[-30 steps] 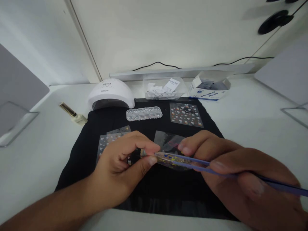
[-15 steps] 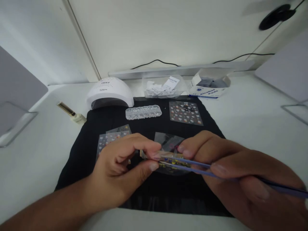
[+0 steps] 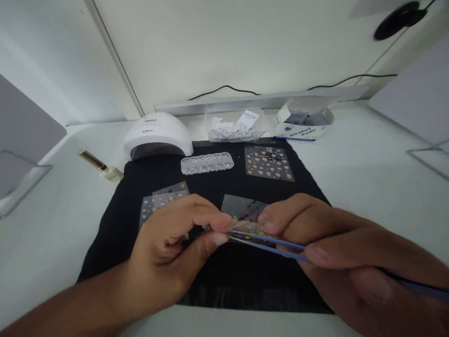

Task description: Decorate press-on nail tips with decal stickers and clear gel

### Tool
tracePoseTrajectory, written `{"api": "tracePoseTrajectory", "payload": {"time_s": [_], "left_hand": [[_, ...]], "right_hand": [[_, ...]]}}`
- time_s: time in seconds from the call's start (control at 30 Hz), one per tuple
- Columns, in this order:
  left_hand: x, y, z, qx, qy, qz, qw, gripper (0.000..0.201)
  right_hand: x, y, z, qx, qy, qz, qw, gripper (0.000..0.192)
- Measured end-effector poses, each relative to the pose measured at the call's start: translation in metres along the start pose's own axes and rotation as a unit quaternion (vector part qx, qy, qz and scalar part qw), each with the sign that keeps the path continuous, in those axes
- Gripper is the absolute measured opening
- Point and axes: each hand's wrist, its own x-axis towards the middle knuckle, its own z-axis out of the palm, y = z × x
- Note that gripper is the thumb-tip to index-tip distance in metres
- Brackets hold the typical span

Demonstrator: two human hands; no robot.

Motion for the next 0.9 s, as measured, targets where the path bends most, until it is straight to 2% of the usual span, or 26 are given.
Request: {"api": "tracePoseTrajectory", "payload": {"time_s": [0.1,0.3,0.37,0.43,0.5,0.63,0.7,0.8,0.9], "left_hand": [[0.001,0.002,0.000,0.002,0.005,-0.006,1.000,0.022],[0.001,-0.001,0.001,-0.019,-0.001,-0.018,1.000,0.024],[-0.001,-0.002,0.001,-0.043,0.000,-0.035,0.998,0.032],[-0.001,-0.003,0.001,-0.075,0.005,-0.047,0.996,0.045],[0.000,-0.003,-0.002,-0.101,0.026,-0.043,0.994,0.052],[0.009,-0.009,-0.010,-0.120,0.124,0.000,0.985,0.034],[0.014,-0.015,-0.013,-0.125,0.155,0.008,0.980,0.027],[0.016,-0.022,-0.013,-0.123,0.162,-0.004,0.979,0.024],[0.014,-0.023,-0.012,-0.117,0.153,-0.003,0.981,0.024]], "right_hand": [[0.001,-0.002,0.000,-0.002,0.001,-0.009,1.000,0.026],[0.000,-0.003,0.002,0.018,0.032,0.019,0.999,0.023],[0.005,0.000,0.004,0.054,0.064,0.020,0.996,0.021],[0.010,0.004,0.004,0.101,0.127,0.010,0.987,0.023],[0.016,0.007,0.000,0.121,0.149,0.021,0.981,0.023],[0.023,0.011,-0.011,0.116,0.200,0.054,0.972,0.019],[0.026,0.015,-0.015,0.123,0.234,0.051,0.963,0.016],[0.029,0.022,-0.019,0.137,0.253,0.053,0.956,0.014],[0.030,0.028,-0.023,0.142,0.239,0.066,0.958,0.012]]}}
